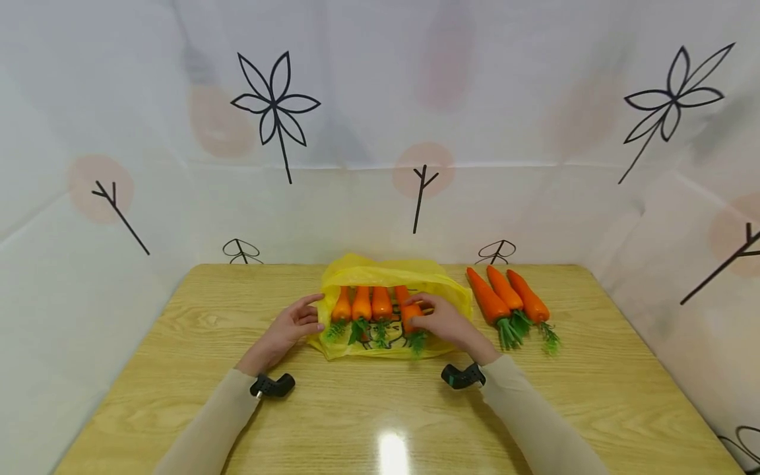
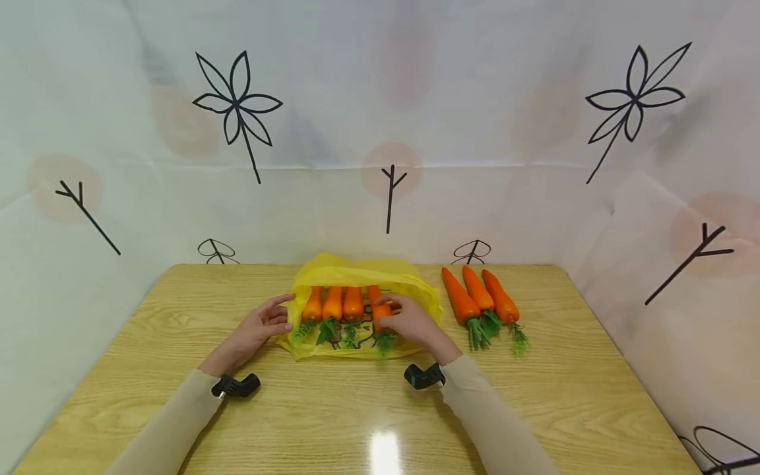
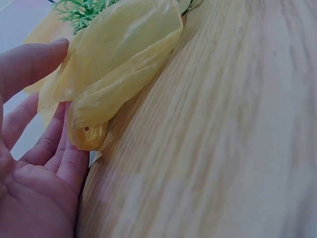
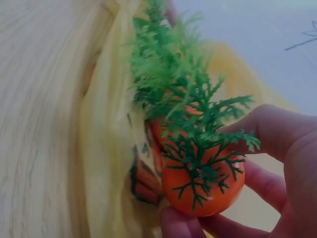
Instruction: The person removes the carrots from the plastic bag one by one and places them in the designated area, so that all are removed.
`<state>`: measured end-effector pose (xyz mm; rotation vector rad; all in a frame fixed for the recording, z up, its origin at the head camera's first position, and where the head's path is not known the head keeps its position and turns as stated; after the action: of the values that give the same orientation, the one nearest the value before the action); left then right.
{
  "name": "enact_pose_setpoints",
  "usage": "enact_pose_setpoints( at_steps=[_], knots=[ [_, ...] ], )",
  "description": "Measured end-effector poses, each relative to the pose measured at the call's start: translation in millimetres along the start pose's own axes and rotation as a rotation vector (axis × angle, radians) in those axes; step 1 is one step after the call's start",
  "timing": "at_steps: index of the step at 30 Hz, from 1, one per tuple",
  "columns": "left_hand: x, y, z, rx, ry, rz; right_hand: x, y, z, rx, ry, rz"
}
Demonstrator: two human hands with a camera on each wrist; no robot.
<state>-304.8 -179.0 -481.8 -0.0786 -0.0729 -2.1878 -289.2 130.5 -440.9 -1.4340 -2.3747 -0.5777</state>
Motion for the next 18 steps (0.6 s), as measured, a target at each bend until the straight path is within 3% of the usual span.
enact_pose_setpoints(
  at_steps=[10, 18],
  knots=[
    [-1.8, 1.0, 0.7, 0.008, -0.011, -0.010, 9, 15.0, -4, 0.044, -0.067, -0.022],
    [-1.3, 0.4, 1.6, 0.003, 0.000, -0.011, 14, 35.5, -13, 0.093, -0.037, -0.053]
  ],
)
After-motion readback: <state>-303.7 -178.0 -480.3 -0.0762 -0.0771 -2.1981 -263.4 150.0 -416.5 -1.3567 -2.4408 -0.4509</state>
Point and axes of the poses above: each hand's wrist, its own y-axis away from the middle knuckle, its own x-axis out of the back of the hand, z = x × y, the point moved 7 cm from there along -y, towards the middle knuckle, and after that the axes turned 10 degrees about -z, right-handed, at the moved point
